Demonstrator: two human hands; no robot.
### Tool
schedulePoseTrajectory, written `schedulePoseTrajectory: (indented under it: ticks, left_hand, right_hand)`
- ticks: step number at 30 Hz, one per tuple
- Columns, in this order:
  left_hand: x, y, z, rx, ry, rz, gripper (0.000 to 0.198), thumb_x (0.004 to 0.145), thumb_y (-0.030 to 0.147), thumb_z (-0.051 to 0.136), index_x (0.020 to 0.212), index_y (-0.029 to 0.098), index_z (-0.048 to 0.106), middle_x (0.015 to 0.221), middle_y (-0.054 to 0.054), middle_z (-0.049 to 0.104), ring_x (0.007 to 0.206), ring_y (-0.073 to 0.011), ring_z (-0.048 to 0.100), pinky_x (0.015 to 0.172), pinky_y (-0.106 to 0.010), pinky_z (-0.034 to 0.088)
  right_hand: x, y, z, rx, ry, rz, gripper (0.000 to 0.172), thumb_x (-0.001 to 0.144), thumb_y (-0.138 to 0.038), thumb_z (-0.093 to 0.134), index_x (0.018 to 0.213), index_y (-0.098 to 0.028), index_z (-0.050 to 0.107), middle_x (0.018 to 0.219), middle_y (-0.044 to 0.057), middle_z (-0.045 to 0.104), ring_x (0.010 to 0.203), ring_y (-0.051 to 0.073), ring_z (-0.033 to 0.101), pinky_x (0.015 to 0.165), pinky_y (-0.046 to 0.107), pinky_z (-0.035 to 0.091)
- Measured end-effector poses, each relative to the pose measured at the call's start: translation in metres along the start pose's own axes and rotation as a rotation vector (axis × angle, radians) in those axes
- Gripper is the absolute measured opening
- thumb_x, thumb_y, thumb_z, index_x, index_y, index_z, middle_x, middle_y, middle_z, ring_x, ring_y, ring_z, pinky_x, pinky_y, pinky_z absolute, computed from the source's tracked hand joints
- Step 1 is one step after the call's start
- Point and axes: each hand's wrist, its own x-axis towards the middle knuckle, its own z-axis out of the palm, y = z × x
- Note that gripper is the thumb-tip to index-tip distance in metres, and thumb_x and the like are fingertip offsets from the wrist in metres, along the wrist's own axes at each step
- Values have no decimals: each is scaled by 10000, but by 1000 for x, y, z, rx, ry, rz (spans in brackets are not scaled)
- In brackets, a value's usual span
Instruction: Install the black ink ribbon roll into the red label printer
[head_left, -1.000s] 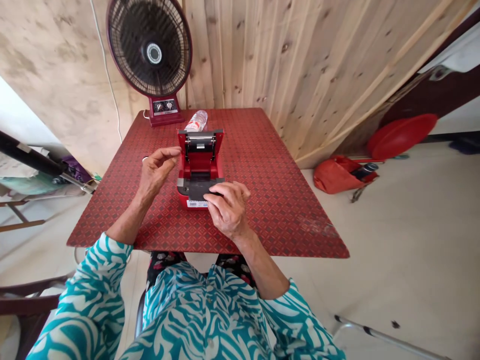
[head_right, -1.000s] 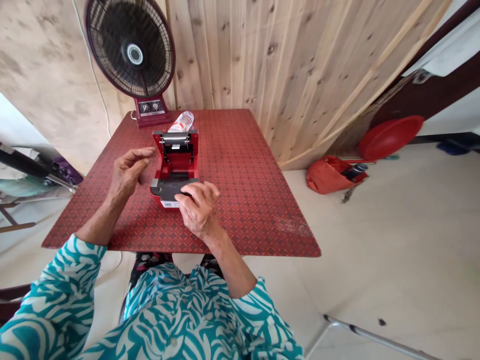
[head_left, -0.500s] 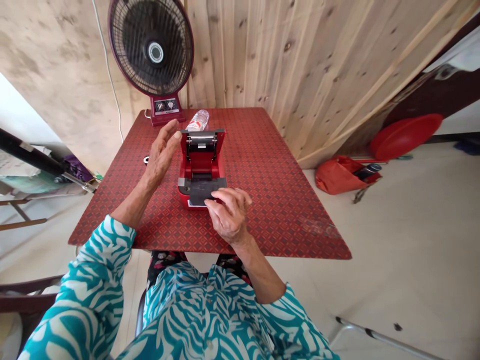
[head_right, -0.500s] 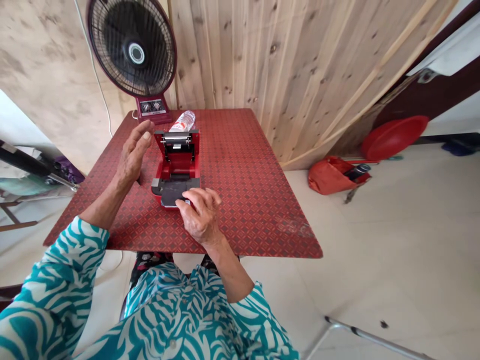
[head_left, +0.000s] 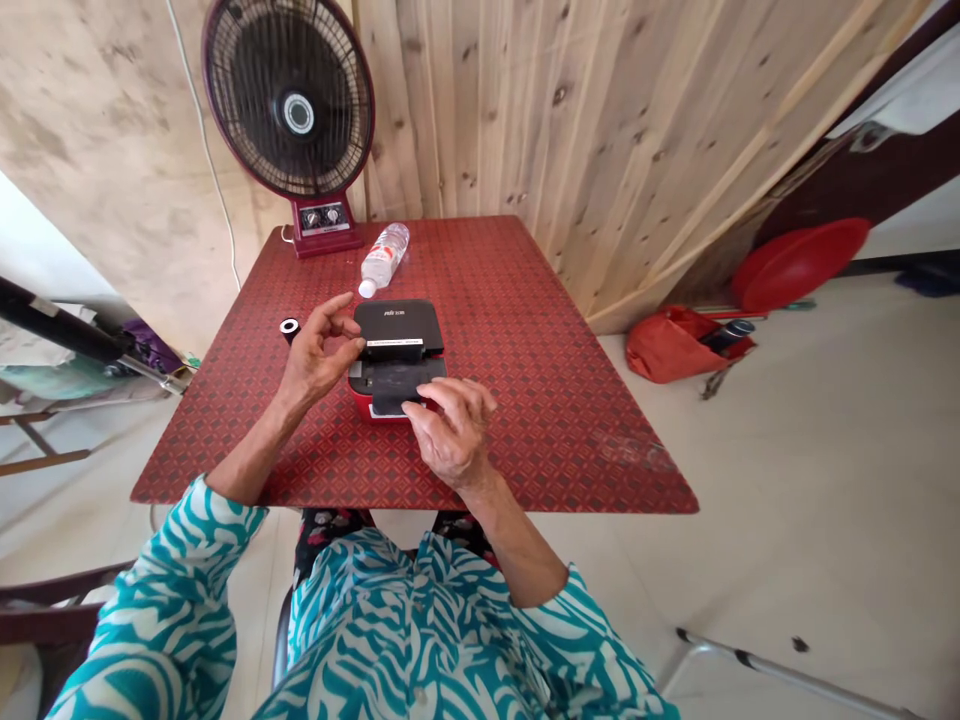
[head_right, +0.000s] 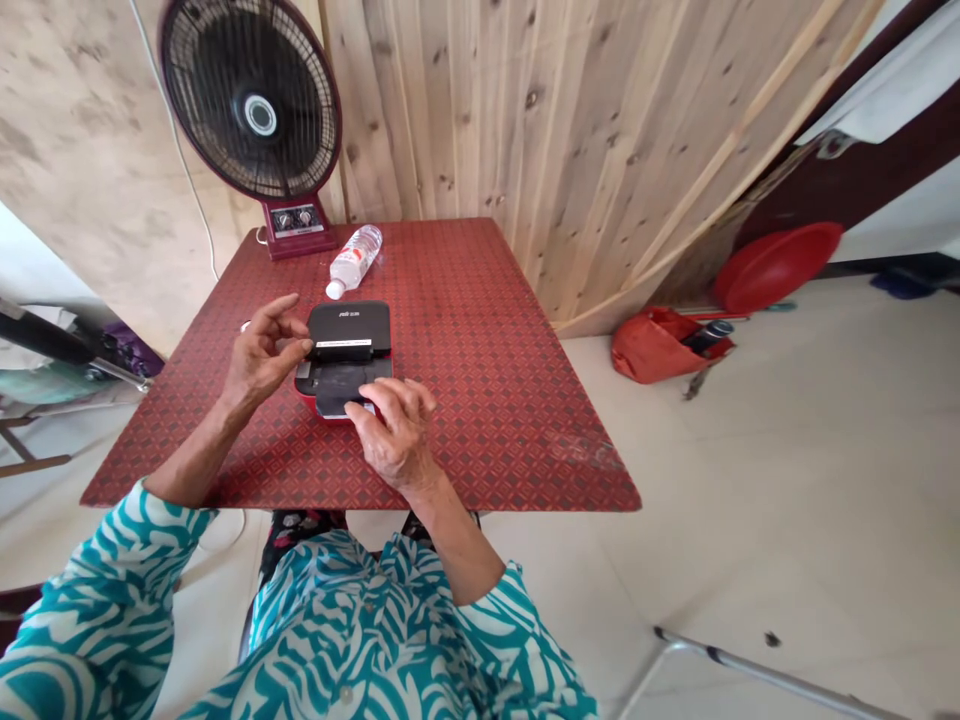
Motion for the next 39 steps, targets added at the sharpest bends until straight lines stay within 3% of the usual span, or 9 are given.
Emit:
schedulePoseTrajectory:
  ticks: [3,6,8,12,16,22,28,33,39]
  left_hand:
    - [-4,-9,3,-21,10,-19,667,760,423,796,1367,244,585,1261,-101,677,1065,-206,660,980,-362,528]
    - [-6,-16,7,-118,13,-134,726,741,394,787,1411,256,545,1434,-125,590,1312,-279,568,1047,-399,500]
    - [-6,-19,10,-205,-11,-208,749,747,391,766,1440,265,513,1491,-129,553,1403,-307,503,1088,-429,482]
    - [-8,-23,12,-312,-34,-278,796,731,363,748,1475,281,478,1560,-133,495,1457,-331,458,1131,-473,462]
    - [-8,-25,13,-348,-38,-311,806,719,337,740,1479,287,475,1583,-127,474,1459,-327,462,1130,-460,473]
    - [-11,-22,16,-425,-60,-338,771,730,312,713,1463,294,478,1583,-104,488,1442,-302,492,1088,-418,515]
    - [-15,-23,23,-427,-12,-355,759,720,333,711,1446,287,495,1555,-97,526,1389,-291,550,1048,-390,536]
    - [-23,-16,24,-479,-16,-383,656,810,442,599,1436,268,515,1487,-77,599,1273,-269,633,1000,-388,547]
    - [-26,-12,16,-733,-57,-372,727,606,215,714,1326,270,634,1481,-31,615,1422,-284,498,1070,-356,478]
  right_hand:
    - [-1,-2,-2,-5,47,-38,193,912,-235,639,984,-387,734,1097,-5,749,1103,241,648,1034,492,393]
    - [3,-6,-10,75,46,-25,159,895,-303,657,1019,-372,727,1105,14,733,1098,258,647,1039,504,415]
    - [13,-5,-14,184,60,107,204,915,-381,614,1093,-357,711,1137,41,713,1132,274,636,1062,524,433]
    - [44,14,-6,502,185,591,369,939,-479,545,1266,-327,623,1307,74,652,1220,254,598,1108,518,468]
    - [64,37,17,719,85,782,423,812,-432,661,1215,-307,624,1291,60,675,1175,235,627,1077,508,519]
    - [66,41,29,811,44,808,478,735,-256,609,1212,-291,608,1290,45,694,1179,213,651,1095,491,524]
    - [62,41,31,782,47,813,526,732,-229,570,1253,-296,602,1348,52,666,1187,208,646,1090,485,525]
    - [54,39,40,772,121,854,438,819,-363,564,1245,-281,625,1301,68,681,1177,224,635,1069,482,520]
    - [54,25,42,786,324,898,451,884,-573,497,1155,-253,662,1273,57,684,1225,222,607,1123,466,450]
